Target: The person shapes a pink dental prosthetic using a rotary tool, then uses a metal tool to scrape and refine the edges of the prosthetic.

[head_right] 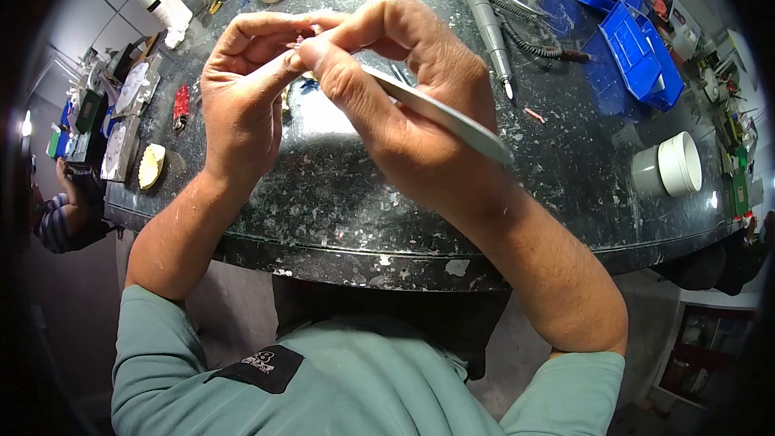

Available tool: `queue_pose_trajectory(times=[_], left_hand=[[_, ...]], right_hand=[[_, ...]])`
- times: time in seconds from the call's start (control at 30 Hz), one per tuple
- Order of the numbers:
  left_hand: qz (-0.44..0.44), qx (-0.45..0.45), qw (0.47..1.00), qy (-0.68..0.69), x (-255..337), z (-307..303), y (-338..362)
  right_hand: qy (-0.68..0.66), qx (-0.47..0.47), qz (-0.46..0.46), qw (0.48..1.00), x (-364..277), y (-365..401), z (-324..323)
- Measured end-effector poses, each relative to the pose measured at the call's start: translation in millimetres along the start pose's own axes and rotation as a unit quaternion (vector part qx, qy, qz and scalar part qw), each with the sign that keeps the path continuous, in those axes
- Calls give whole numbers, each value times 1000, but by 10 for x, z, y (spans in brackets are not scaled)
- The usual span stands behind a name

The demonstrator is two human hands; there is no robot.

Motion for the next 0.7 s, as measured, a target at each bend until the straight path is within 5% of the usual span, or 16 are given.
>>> queue_pose_trajectory(times=[0.27,0.7], left_hand=[[-25,7,999,-21,5,36,18],[-52,17,998,-31,-50,8,18]], right_hand=[[35,-13,-88,995,-95,-73,-59],[17,-24,-87,996,-63,-73,-48]])
Point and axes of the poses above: each hand's wrist, its own y-axis away from the middle knuckle, its own z-axis out of the palm, x = y × z, the point moved 9 cm from there along -y, towards the middle knuckle, and after that the axes turned 11 degrees about x, right-handed, at the moved point
